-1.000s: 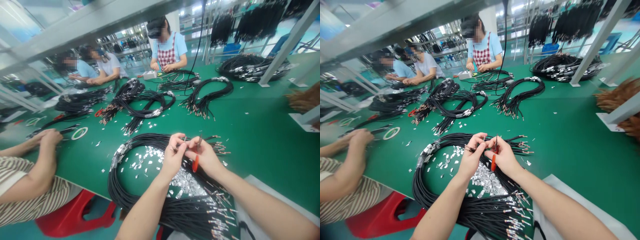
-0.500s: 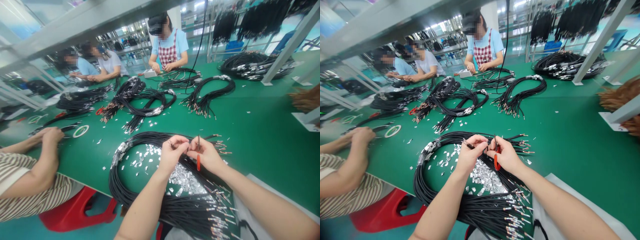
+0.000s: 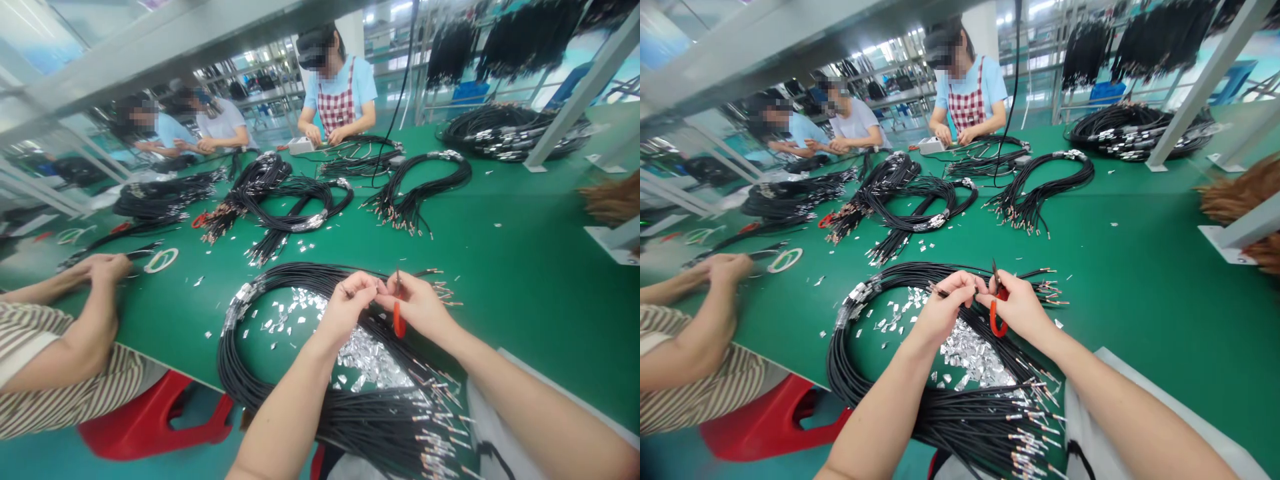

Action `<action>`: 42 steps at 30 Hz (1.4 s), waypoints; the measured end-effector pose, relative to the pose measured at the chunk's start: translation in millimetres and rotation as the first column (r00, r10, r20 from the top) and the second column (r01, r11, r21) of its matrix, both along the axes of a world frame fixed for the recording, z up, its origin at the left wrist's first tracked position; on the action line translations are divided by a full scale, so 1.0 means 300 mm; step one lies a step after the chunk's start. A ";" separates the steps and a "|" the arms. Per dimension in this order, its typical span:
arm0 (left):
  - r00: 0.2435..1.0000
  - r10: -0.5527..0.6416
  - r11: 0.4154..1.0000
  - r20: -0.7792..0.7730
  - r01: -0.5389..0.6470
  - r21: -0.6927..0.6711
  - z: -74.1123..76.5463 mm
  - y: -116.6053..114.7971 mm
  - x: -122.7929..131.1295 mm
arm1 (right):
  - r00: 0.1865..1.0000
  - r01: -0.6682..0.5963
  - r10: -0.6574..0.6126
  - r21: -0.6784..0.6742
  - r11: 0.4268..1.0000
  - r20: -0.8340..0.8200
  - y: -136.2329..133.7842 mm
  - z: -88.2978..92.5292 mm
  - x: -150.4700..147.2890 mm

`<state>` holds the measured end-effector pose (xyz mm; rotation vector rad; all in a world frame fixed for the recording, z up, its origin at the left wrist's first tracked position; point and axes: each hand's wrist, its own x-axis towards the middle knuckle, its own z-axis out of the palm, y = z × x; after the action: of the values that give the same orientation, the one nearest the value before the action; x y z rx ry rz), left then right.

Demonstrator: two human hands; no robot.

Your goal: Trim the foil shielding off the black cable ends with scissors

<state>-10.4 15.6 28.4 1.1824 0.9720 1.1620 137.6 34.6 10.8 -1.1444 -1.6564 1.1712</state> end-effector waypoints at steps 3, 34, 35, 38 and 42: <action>1.000 -0.008 0.998 0.027 0.009 -0.055 0.007 0.007 -0.016 | 0.994 -0.097 0.102 -0.090 0.991 0.048 0.007 0.028 0.035; 0.975 0.189 0.979 0.116 -0.196 0.054 -0.010 -0.002 0.008 | 0.964 -0.189 0.109 -0.333 0.924 -0.244 -0.087 0.091 -0.005; 0.980 0.166 0.983 0.108 -0.173 0.060 -0.012 -0.002 0.007 | 0.969 -0.123 0.054 -0.282 0.951 -0.240 -0.083 0.093 -0.002; 0.998 0.049 0.997 0.046 -0.051 0.056 -0.021 -0.003 0.009 | 0.963 0.059 -0.063 -0.023 0.998 -0.261 -0.068 0.086 0.002; 0.999 -0.009 0.997 -0.040 0.012 0.079 -0.030 0.001 0.013 | 0.992 0.115 -0.094 0.261 0.958 -0.090 -0.037 0.067 0.023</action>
<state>-6.6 15.8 19.4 1.2766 0.9554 1.1824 144.4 23.5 30.8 -0.9916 -1.6176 0.8834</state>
